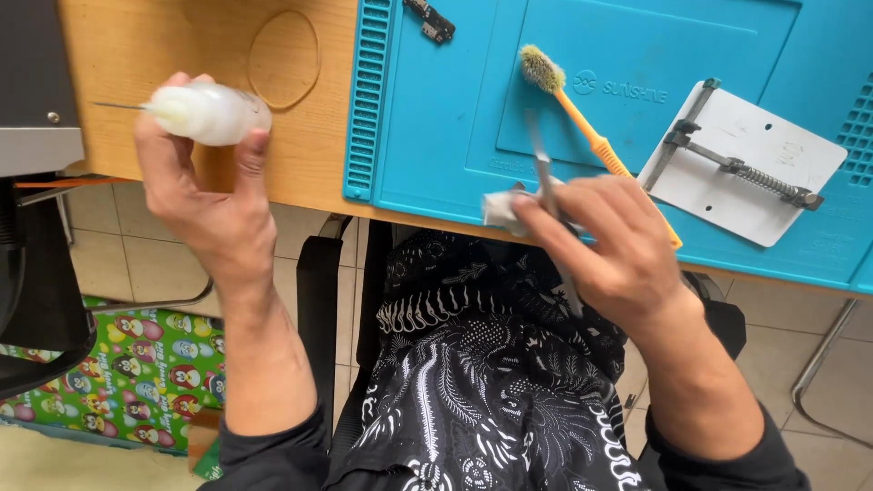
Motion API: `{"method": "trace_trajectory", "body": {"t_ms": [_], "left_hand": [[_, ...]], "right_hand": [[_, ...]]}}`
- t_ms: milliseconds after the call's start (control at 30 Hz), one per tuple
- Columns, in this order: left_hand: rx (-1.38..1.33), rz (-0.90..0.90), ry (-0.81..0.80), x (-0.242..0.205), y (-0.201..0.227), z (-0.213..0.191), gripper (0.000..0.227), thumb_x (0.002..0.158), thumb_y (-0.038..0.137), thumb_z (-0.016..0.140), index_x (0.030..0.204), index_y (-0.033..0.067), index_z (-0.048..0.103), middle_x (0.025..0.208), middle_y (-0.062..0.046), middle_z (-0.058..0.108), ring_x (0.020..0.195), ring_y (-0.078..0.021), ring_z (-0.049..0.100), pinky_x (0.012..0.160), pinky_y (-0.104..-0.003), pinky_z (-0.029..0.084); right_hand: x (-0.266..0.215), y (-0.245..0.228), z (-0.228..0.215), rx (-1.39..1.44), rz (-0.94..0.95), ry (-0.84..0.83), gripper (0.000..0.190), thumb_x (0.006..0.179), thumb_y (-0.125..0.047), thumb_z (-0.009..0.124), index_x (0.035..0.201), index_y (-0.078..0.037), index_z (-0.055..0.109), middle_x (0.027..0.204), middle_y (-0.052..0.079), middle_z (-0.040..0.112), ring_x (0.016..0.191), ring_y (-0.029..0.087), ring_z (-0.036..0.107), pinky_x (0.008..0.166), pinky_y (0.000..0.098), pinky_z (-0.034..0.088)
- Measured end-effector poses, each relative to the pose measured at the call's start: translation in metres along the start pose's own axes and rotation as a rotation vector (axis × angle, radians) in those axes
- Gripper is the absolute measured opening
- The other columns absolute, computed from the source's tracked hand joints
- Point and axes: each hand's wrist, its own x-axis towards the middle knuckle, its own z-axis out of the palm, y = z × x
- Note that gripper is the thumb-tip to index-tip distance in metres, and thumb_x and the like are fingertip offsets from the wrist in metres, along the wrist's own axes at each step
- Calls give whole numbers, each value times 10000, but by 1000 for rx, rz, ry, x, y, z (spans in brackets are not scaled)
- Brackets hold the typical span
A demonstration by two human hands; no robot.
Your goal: The person cleans a small electronic component using a toothbrush, tweezers, and a cleaning solution. They scrub the component, wipe it with a cloth, and apply liquid from a bottle to the cloth before wiping the component again.
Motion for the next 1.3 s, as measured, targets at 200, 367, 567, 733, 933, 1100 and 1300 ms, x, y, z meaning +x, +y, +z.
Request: {"method": "trace_trajectory", "body": {"t_ms": [200,367,567,733,933,1100,1300], "left_hand": [[-204,-136,85,-9,-18,4,515,1087,211,734,1447,11,425,1463,-163,499,1353,-394,618,1206,-462,551],[-166,-137,124,-8,-19,9,512,1078,227,752,1424,-1,452,1462,-155,520,1324,-385,644,1191,-464,559],[-145,-169,116,-7,-17,10,496,1072,269,735,1388,4,459,1458,-154,511,1315,-389,655,1176,-459,569],[-120,-160,120,-4,-17,13,480,1084,284,714,1379,-3,466,1456,-146,516,1304,-367,658,1166,-453,563],[-104,-149,134,-6,-19,14,491,1078,302,716,1382,5,469,1449,-144,526,1289,-374,669,1140,-459,585],[-128,-160,125,-4,-19,13,498,1082,292,720,1398,8,459,1462,-144,518,1309,-374,665,1163,-454,586],[-89,-153,137,-3,-18,12,502,1080,314,712,1405,20,467,1455,-144,546,1299,-359,681,1158,-443,586]], "right_hand": [[17,6,3,83,-94,-119,254,1076,50,600,1330,41,592,1083,222,638,885,361,621,801,482,569],[25,13,0,99,-217,-65,104,991,89,723,1065,138,670,944,241,641,802,370,638,724,452,605],[27,20,-2,396,101,-214,101,1001,-33,715,1054,32,657,1010,198,665,807,329,609,710,432,477],[37,36,-4,407,158,-507,223,960,-200,741,1165,-112,731,1070,117,613,875,279,620,744,405,532],[40,31,0,401,148,-444,69,1024,-70,670,1086,-39,678,941,132,547,693,285,520,569,398,467],[33,20,11,250,35,-254,82,1069,-16,674,1054,41,616,795,112,411,666,268,407,564,394,356],[37,18,-2,221,-7,-381,159,1074,1,594,1219,65,586,910,172,482,730,300,490,591,439,431]]}}
